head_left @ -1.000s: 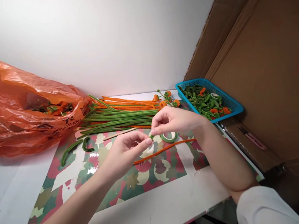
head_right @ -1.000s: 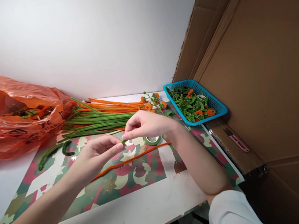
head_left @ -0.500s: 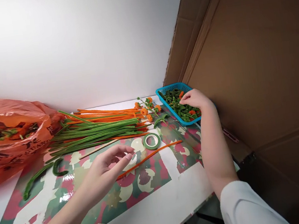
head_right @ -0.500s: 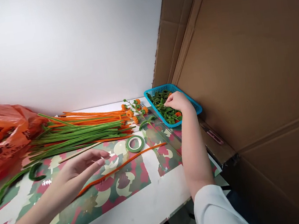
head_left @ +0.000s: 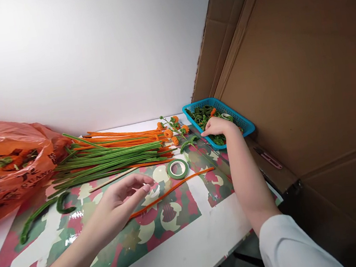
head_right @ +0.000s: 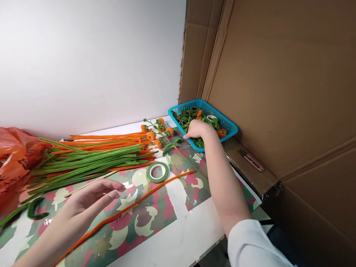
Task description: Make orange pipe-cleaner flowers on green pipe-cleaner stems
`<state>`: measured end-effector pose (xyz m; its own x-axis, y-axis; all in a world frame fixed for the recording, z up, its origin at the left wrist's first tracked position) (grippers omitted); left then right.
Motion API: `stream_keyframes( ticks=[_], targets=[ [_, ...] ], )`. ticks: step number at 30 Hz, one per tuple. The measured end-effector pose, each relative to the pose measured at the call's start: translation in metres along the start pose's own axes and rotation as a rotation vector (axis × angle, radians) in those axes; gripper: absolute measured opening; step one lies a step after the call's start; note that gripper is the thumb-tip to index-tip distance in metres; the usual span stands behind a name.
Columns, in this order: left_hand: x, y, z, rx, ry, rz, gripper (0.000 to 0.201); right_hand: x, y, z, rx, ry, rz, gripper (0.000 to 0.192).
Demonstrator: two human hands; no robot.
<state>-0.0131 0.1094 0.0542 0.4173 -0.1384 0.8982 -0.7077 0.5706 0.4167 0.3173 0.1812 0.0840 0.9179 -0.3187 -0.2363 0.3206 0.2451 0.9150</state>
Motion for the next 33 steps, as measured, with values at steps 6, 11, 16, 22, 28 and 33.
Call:
stream_keyframes(
  ticks=[6,11,16,22,28,33],
  targets=[
    [-0.001,-0.002,-0.001,-0.027,0.012,0.073,0.033,0.009,0.014,0.009,0.124,0.022,-0.072,0.014],
    [0.001,-0.002,-0.001,-0.027,0.004,0.072,0.032,0.017,0.029,0.017,0.261,0.018,-0.112,0.022],
    [0.000,-0.002,0.000,-0.026,-0.007,0.026,0.031,0.025,0.034,0.016,0.346,0.017,-0.156,0.022],
    [-0.003,-0.001,0.000,-0.035,-0.017,-0.003,0.031,0.038,0.036,0.010,0.420,0.011,-0.242,0.027],
    [-0.003,-0.001,-0.002,-0.024,-0.019,0.008,0.030,0.040,0.048,0.018,0.603,0.032,-0.345,0.030],
    [-0.006,-0.002,-0.002,-0.022,-0.021,0.046,0.028,0.022,0.056,0.030,0.741,0.158,-0.599,0.024]
  ],
)
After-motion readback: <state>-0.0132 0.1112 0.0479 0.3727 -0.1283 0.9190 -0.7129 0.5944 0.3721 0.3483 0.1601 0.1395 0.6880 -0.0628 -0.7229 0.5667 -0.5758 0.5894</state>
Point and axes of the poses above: each hand's wrist, its own z-axis away from the middle knuckle, its own y-axis out of the back of the hand, x = y × z, the point moved 5 cm from there along -z, towards the middle knuckle, and after that the axes turned 5 degrees about -x, right-handed, at the moved point
